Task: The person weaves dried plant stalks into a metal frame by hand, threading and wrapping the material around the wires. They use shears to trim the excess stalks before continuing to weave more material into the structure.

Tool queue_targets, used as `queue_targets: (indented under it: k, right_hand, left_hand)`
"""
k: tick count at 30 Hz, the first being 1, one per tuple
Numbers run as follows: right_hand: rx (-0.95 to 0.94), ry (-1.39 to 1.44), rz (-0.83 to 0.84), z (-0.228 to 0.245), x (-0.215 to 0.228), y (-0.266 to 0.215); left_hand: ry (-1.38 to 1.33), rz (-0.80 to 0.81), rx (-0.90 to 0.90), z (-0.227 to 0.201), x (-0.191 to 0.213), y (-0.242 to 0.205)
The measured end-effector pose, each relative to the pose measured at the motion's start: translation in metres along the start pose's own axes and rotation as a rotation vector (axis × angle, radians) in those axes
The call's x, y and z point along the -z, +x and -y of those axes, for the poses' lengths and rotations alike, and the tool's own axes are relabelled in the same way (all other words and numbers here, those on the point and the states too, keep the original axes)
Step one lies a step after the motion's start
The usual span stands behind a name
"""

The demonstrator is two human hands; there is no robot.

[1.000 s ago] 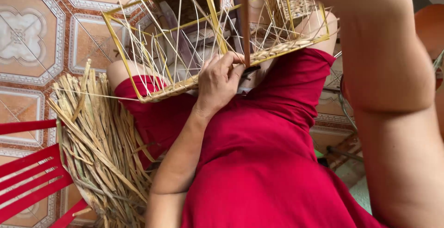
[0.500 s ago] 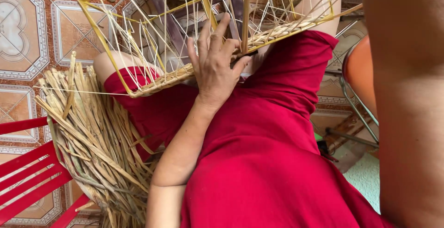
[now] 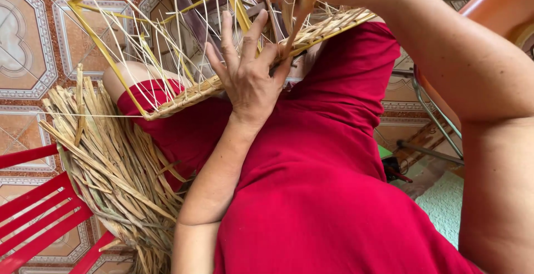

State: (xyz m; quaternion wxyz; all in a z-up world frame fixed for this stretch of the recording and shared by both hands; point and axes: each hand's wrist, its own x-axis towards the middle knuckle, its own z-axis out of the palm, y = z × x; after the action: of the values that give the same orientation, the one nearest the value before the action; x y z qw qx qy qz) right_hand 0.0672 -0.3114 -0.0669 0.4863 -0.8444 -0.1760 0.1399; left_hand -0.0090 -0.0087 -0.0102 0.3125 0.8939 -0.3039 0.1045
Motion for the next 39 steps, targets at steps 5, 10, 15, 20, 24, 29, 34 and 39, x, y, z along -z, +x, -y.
queue_targets:
  k: [5, 10, 15, 20, 24, 29, 34, 39]
  right_hand:
    - [-0.242, 0.2, -0.057, 0.102, -0.025, 0.007]
    - [-0.2, 0.166, -0.053, 0.111, -0.032, 0.004]
    - [-0.134, 0.112, -0.019, 0.12, -0.033, 0.003]
    - [-0.254, 0.144, -0.035, 0.123, -0.037, 0.006]
    - [-0.304, 0.051, -0.073, 0.118, -0.04, 0.01]
    - [-0.238, 0.001, -0.098, 0.131, -0.041, 0.004]
    - [-0.314, -0.011, -0.11, 0.135, -0.042, 0.005]
    - [-0.266, -0.018, -0.114, 0.128, -0.043, 0.004]
  left_hand:
    - [0.071, 0.075, 0.0, 0.001, -0.003, 0.0]
    - [0.084, 0.103, 0.022, 0.005, -0.01, -0.001]
    - [0.103, 0.082, 0.011, 0.005, -0.009, -0.001]
    - [0.044, 0.068, 0.021, 0.004, -0.004, -0.001]
    - [0.005, 0.074, 0.015, 0.003, 0.004, 0.002]
    - [-0.025, 0.049, -0.025, 0.001, 0.005, 0.003]
    - [0.079, 0.004, -0.034, 0.001, -0.006, -0.005]
    - [0.049, 0.004, -0.031, 0.006, -0.002, -0.002]
